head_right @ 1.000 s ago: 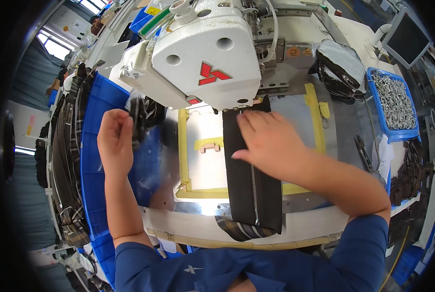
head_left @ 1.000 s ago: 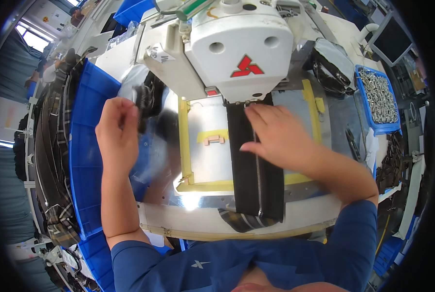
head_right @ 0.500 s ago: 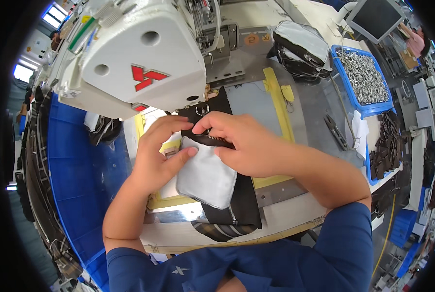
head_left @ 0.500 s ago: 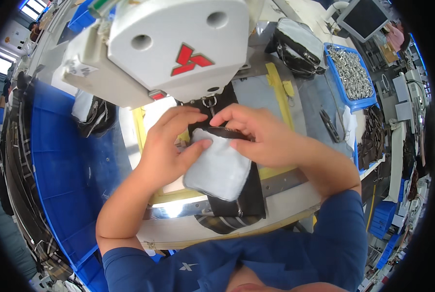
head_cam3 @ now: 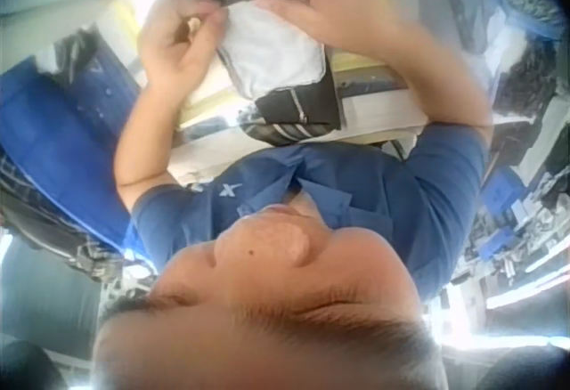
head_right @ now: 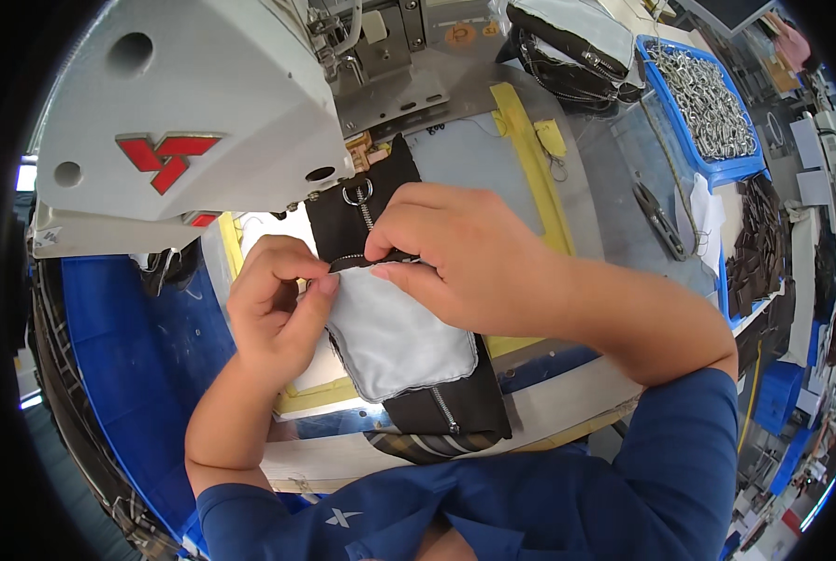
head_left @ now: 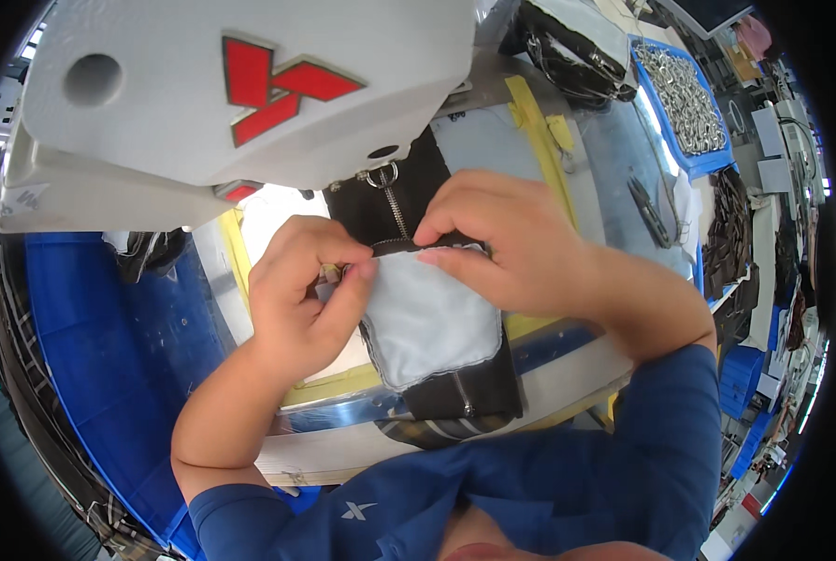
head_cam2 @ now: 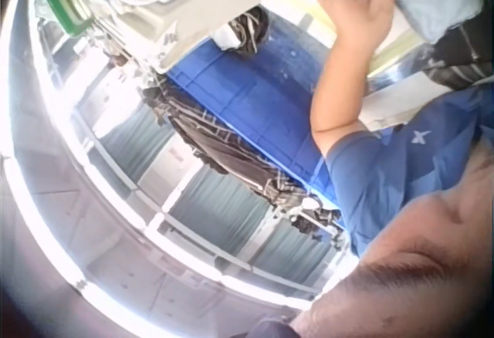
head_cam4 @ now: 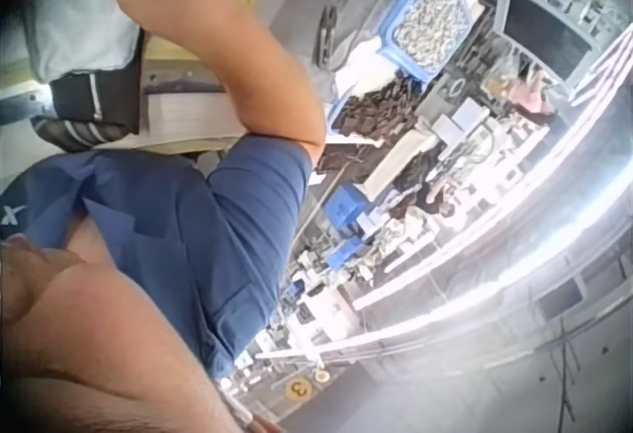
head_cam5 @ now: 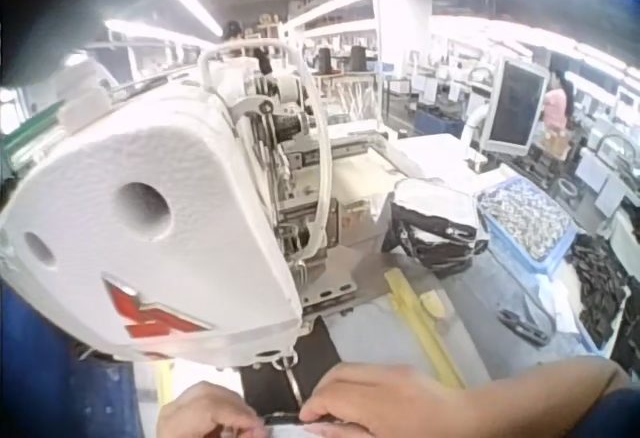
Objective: The person sews zippers onto small fabric pouches using an industrial sewing machine. They repeatedly align the zipper, stitch along its length, trim threads, and flip the pouch to sew the opposite side. The finished pouches are placed into a blue bin.
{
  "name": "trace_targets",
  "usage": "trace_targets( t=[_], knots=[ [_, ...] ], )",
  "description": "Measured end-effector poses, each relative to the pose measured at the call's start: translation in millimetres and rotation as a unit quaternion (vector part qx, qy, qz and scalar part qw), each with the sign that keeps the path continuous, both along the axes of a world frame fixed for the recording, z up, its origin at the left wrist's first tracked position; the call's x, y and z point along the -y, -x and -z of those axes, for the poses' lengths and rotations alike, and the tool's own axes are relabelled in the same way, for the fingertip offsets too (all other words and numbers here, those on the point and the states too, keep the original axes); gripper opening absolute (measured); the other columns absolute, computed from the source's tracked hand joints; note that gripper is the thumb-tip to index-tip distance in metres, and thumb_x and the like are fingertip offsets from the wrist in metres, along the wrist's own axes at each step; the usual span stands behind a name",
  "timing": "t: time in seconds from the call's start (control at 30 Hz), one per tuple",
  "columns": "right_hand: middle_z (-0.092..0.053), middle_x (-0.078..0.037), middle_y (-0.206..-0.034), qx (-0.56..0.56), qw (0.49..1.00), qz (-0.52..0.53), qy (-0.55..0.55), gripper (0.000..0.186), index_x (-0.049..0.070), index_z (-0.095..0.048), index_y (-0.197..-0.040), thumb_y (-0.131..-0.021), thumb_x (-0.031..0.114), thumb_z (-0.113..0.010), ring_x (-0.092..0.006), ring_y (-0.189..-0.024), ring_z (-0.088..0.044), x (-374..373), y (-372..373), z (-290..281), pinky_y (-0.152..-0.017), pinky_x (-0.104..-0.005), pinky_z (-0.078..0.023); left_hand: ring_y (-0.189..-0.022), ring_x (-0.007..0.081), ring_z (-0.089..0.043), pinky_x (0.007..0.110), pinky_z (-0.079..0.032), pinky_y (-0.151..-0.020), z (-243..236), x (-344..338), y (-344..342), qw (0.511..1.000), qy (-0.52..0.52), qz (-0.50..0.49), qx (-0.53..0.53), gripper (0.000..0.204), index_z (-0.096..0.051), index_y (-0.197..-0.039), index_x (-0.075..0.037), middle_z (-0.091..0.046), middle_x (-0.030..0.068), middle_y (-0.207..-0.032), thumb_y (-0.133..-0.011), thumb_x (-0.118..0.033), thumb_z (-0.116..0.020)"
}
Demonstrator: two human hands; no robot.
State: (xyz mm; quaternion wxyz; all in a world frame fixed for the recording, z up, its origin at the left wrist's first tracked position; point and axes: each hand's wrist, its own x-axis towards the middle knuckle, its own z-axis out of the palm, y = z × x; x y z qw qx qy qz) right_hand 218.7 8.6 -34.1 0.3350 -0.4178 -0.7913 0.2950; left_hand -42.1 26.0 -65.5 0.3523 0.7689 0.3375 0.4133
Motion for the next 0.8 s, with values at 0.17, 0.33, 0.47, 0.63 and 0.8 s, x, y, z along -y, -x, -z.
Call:
trace_targets(
  t=[0.17,0.33,0.47,0.63,0.8],
  knots=[
    [-0.066,-0.008,-0.097,-0.021,1.000,-0.015,-0.011,0.015,0.006,-0.071,-0.103,-0.090,0.008,-0.079,-0.0306,-0.082,-0.067,5,3,5,-0.070,-0.0407,-0.055,-0.082,0.0110,-0.058,0.027,-0.047,-0.070,-8,7,-5,0.982,0.179,0.022,0.050,0.022,-0.073,-0.112,0.001,-0.070,0.0072,-0.098,-0.090,0.003,-0.077],
    [-0.066,-0.008,-0.097,-0.030,0.999,-0.017,0.008,0.017,0.006,-0.071,-0.102,-0.088,0.004,-0.080,-0.0304,-0.082,-0.067,10,7,3,-0.069,-0.0401,-0.055,-0.082,0.0101,-0.060,0.026,-0.047,-0.071,-6,10,-5,0.973,0.216,0.043,0.068,0.016,-0.073,-0.110,0.002,-0.071,0.0074,-0.098,-0.095,-0.003,-0.078],
    [-0.066,-0.008,-0.096,-0.039,0.999,-0.017,0.008,0.017,0.006,-0.071,-0.102,-0.088,0.005,-0.080,-0.0300,-0.080,-0.067,9,8,5,-0.067,-0.0399,-0.054,-0.082,0.0105,-0.062,0.026,-0.048,-0.071,-7,10,-3,0.977,0.201,0.045,0.045,0.014,-0.074,-0.106,0.002,-0.071,0.0066,-0.094,-0.094,-0.003,-0.079],
    [-0.066,-0.008,-0.093,-0.042,0.999,-0.014,0.011,0.016,0.006,-0.071,-0.101,-0.088,0.006,-0.080,-0.0296,-0.077,-0.066,9,7,6,-0.065,-0.0395,-0.053,-0.093,0.0128,-0.063,0.027,-0.049,-0.084,-15,12,-1,0.973,0.226,0.046,0.005,0.014,-0.071,-0.107,0.003,-0.071,0.0081,-0.103,-0.094,-0.001,-0.076],
    [-0.070,-0.010,-0.092,-0.029,0.999,-0.012,0.044,0.017,0.005,-0.072,-0.100,-0.086,0.006,-0.082,-0.0276,-0.076,-0.068,7,5,2,-0.065,-0.0376,-0.054,-0.091,0.0123,-0.063,0.027,-0.049,-0.081,-18,12,-2,0.974,0.222,0.043,-0.002,0.013,-0.072,-0.105,0.003,-0.071,0.0078,-0.101,-0.094,-0.002,-0.076]
  ],
)
